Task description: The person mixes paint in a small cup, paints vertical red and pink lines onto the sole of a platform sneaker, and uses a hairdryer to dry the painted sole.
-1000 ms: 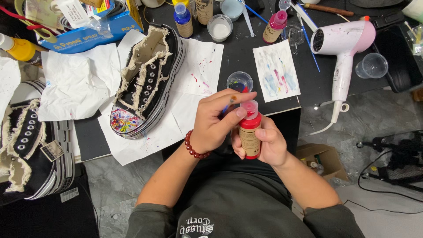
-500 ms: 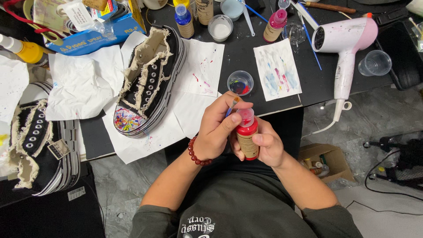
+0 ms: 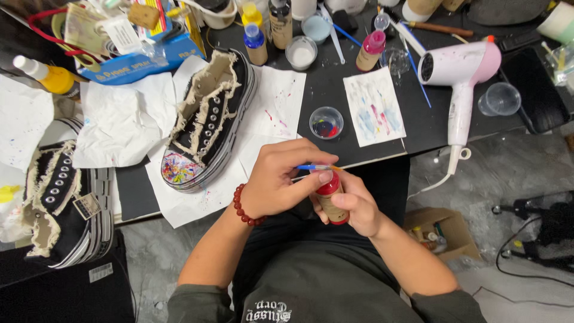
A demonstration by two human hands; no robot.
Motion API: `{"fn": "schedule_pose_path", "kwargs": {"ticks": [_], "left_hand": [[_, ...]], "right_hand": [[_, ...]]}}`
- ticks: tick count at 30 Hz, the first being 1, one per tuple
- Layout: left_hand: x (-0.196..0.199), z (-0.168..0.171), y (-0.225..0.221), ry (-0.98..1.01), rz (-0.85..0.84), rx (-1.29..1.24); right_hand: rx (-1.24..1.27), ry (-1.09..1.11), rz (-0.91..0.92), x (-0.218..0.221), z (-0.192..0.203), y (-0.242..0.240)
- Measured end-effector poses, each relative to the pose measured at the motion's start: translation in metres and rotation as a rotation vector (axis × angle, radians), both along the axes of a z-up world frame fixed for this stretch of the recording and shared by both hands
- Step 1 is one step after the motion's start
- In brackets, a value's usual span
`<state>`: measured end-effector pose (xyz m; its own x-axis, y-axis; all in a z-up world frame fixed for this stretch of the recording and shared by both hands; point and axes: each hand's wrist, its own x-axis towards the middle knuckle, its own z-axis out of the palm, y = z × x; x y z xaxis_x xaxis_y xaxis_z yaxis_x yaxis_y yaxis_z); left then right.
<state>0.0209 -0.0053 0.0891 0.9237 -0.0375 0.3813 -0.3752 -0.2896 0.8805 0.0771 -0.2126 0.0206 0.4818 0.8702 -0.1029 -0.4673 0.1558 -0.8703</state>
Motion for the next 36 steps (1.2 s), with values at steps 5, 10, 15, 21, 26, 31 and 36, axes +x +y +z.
{"fn": "schedule_pose_path", "kwargs": {"ticks": [5, 10, 15, 21, 26, 31, 36], "left_hand": [[0.001, 0.019, 0.005, 0.073, 0.031, 0.189], [0.000, 0.029, 0.001, 0.033, 0.097, 0.341], [0.000, 0.036, -0.004, 0.115, 0.116, 0.471], [0.012, 0.039, 0.002, 0.148, -0.074, 0.600], [0.022, 0.042, 0.005, 0.219, -0.180, 0.611], [0.030, 0.046, 0.009, 0.323, -0.221, 0.588], [0.043, 0.049, 0.017, 0.465, -0.317, 0.543]], "right_hand": [[-0.089, -0.200, -0.021, 0.000, 0.000, 0.001], [-0.076, -0.407, -0.107, -0.003, -0.003, 0.003], [-0.139, -0.458, -0.165, -0.007, -0.007, 0.001], [-0.095, -0.381, -0.106, -0.005, -0.007, 0.000], [-0.092, -0.333, -0.044, -0.001, -0.006, -0.001], [-0.110, -0.291, -0.029, 0.002, -0.006, -0.003], [-0.082, -0.291, 0.009, 0.003, -0.013, -0.009]]}}
